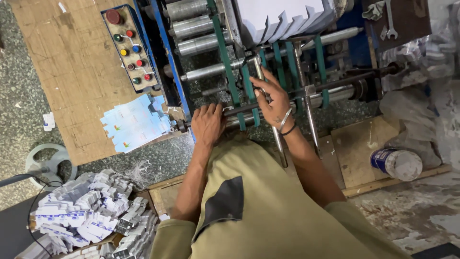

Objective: The user is seen folding the cardboard material using the machine.

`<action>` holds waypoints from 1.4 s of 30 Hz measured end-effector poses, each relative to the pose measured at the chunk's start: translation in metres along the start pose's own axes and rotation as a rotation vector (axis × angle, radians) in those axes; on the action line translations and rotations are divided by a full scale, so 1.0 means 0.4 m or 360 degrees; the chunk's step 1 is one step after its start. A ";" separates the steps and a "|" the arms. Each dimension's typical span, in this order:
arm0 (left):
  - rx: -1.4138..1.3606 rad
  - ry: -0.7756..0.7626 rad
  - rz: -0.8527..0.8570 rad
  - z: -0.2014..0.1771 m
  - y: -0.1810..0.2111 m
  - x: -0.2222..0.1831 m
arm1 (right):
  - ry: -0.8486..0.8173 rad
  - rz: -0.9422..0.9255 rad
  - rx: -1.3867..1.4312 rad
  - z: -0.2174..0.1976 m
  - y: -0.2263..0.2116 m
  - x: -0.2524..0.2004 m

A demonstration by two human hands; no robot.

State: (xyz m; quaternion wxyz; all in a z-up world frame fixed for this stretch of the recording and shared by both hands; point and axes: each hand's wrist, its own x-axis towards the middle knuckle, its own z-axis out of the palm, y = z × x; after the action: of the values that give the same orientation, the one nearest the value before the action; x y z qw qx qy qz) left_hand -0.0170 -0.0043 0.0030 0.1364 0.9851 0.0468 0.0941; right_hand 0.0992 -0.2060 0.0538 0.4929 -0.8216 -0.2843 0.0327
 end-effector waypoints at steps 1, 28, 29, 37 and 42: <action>0.0001 0.0004 -0.0008 -0.001 0.001 -0.002 | -0.0007 -0.0006 0.0000 -0.001 0.001 0.001; -0.0121 0.0349 -0.0190 0.001 0.052 -0.095 | -0.0180 0.0248 0.0573 -0.001 0.015 -0.014; -0.0123 0.0360 -0.0192 0.000 0.052 -0.096 | -0.0180 0.0255 0.0553 0.001 0.020 -0.014; -0.0162 0.0359 -0.0141 -0.010 0.042 -0.102 | -0.0120 0.0295 0.0541 0.003 0.020 -0.025; -0.0249 0.0303 -0.0063 -0.010 0.013 -0.107 | 0.0121 -0.0346 -0.0486 0.004 -0.023 -0.017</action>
State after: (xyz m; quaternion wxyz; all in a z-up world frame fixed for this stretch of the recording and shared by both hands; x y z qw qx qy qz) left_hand -0.0592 -0.0134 0.0007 0.2096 0.9569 0.0714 0.1879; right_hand 0.0891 -0.2051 0.0590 0.3737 -0.8520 -0.3541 -0.0954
